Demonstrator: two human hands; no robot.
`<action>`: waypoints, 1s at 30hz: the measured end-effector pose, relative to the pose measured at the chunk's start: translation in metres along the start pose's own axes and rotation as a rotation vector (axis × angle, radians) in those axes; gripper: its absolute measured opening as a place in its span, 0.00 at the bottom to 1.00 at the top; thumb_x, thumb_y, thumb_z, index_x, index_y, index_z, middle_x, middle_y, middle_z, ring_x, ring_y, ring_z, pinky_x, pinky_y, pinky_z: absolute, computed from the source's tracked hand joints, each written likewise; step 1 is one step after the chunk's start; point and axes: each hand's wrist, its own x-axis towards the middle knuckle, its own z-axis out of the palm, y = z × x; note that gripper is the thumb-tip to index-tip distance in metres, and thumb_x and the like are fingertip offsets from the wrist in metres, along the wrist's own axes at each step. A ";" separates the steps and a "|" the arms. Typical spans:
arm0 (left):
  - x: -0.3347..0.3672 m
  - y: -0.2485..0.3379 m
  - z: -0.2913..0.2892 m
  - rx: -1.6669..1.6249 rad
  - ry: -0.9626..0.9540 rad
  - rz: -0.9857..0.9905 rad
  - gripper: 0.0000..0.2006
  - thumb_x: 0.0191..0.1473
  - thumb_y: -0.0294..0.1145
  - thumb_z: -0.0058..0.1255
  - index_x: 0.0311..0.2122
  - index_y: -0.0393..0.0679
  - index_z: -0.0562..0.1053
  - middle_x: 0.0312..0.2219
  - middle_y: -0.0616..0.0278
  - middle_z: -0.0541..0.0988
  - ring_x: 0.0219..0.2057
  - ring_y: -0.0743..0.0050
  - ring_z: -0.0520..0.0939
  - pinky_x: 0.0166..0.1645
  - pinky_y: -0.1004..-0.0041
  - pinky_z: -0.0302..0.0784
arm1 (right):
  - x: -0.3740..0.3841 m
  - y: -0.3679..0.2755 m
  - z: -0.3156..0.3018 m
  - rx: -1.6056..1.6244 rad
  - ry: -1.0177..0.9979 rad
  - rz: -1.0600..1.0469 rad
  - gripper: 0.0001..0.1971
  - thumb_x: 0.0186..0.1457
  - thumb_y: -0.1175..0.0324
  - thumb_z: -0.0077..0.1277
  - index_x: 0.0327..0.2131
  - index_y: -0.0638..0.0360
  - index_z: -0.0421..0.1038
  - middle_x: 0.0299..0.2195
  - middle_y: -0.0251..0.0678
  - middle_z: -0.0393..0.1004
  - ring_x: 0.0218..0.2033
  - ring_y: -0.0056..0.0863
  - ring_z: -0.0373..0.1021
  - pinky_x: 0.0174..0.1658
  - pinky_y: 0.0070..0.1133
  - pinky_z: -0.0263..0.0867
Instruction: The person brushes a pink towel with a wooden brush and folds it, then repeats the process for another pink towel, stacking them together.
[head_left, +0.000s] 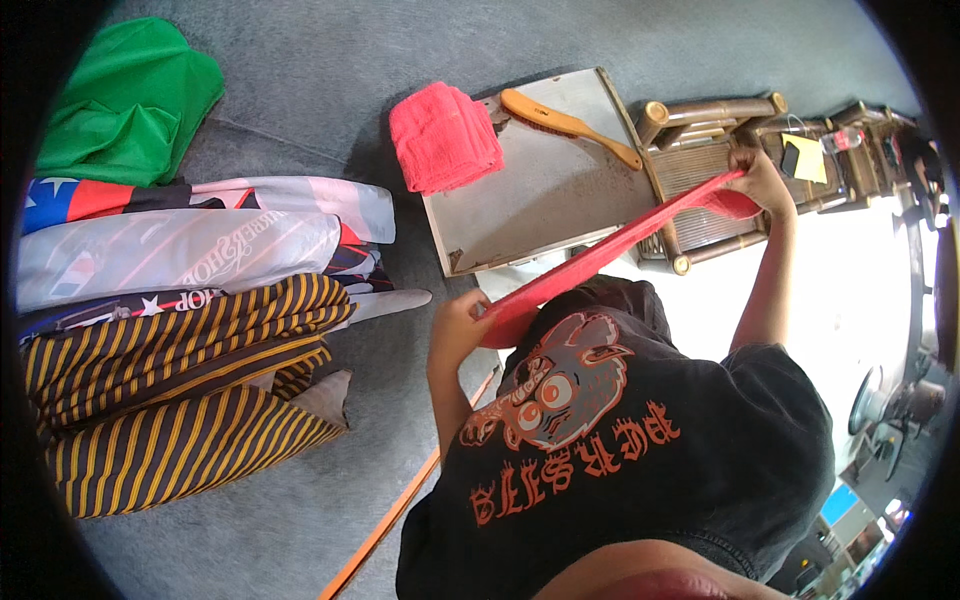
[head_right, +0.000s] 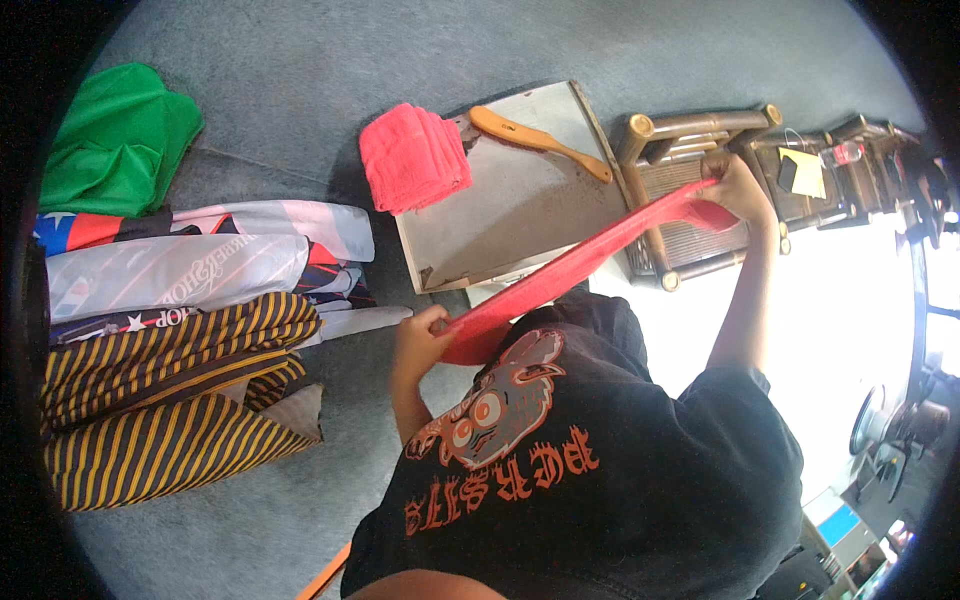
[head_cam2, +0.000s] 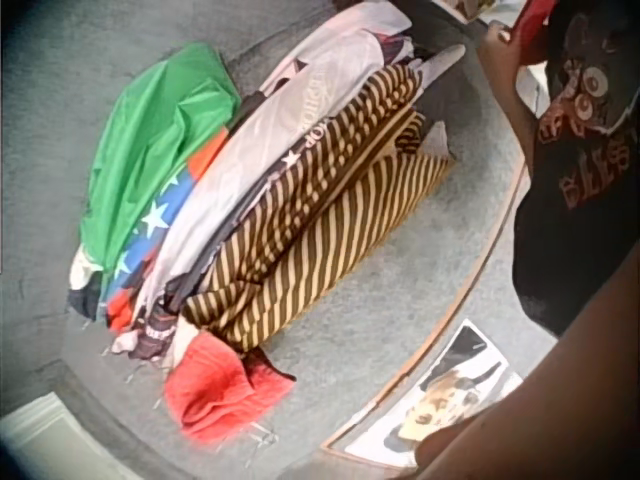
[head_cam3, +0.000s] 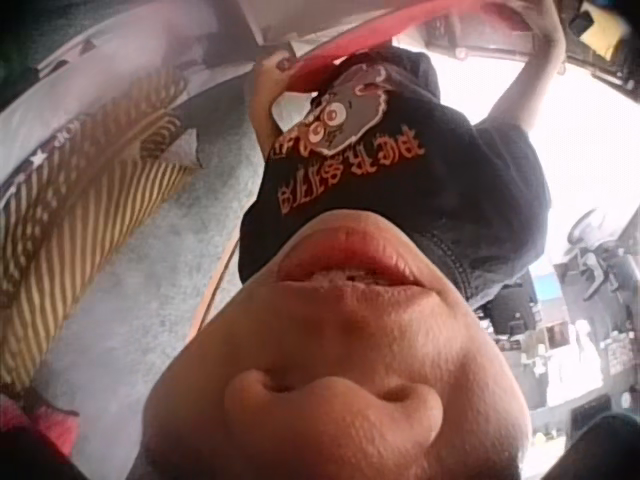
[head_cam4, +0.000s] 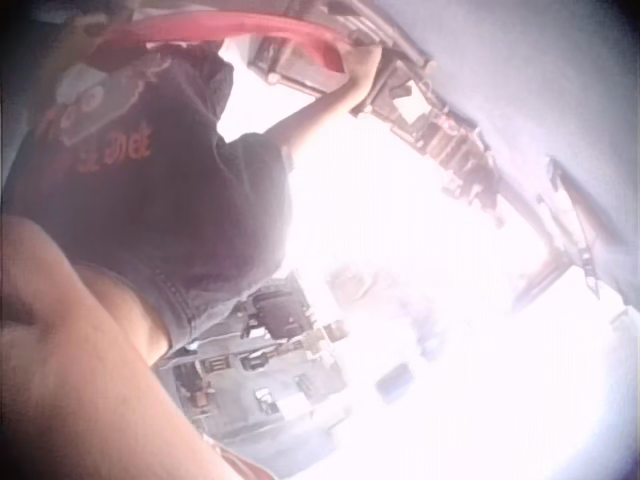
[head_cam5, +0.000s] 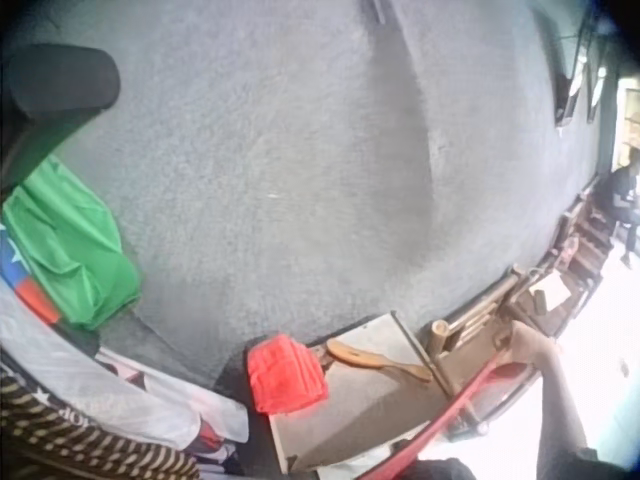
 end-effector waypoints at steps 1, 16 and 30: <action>0.005 0.001 -0.005 0.007 0.017 -0.035 0.10 0.41 0.35 0.60 0.26 0.41 0.74 0.17 0.53 0.76 0.20 0.62 0.79 0.25 0.67 0.69 | 0.005 0.005 -0.005 -0.004 -0.091 0.103 0.14 0.33 0.72 0.66 0.21 0.61 0.68 0.17 0.27 0.68 0.22 0.16 0.61 0.24 0.22 0.58; 0.073 0.004 -0.041 -0.110 0.307 0.226 0.09 0.47 0.27 0.56 0.34 0.36 0.76 0.20 0.56 0.76 0.21 0.71 0.76 0.28 0.73 0.69 | 0.102 0.033 0.003 -0.523 -0.014 0.097 0.16 0.43 0.60 0.62 0.27 0.62 0.70 0.21 0.45 0.72 0.24 0.35 0.71 0.29 0.29 0.64; 0.135 0.016 -0.017 -0.136 0.655 -0.010 0.07 0.49 0.29 0.55 0.33 0.37 0.76 0.26 0.50 0.79 0.28 0.63 0.82 0.34 0.72 0.72 | 0.159 -0.034 0.186 -0.508 0.022 -0.274 0.28 0.45 0.53 0.61 0.46 0.56 0.64 0.38 0.42 0.73 0.42 0.37 0.71 0.44 0.37 0.63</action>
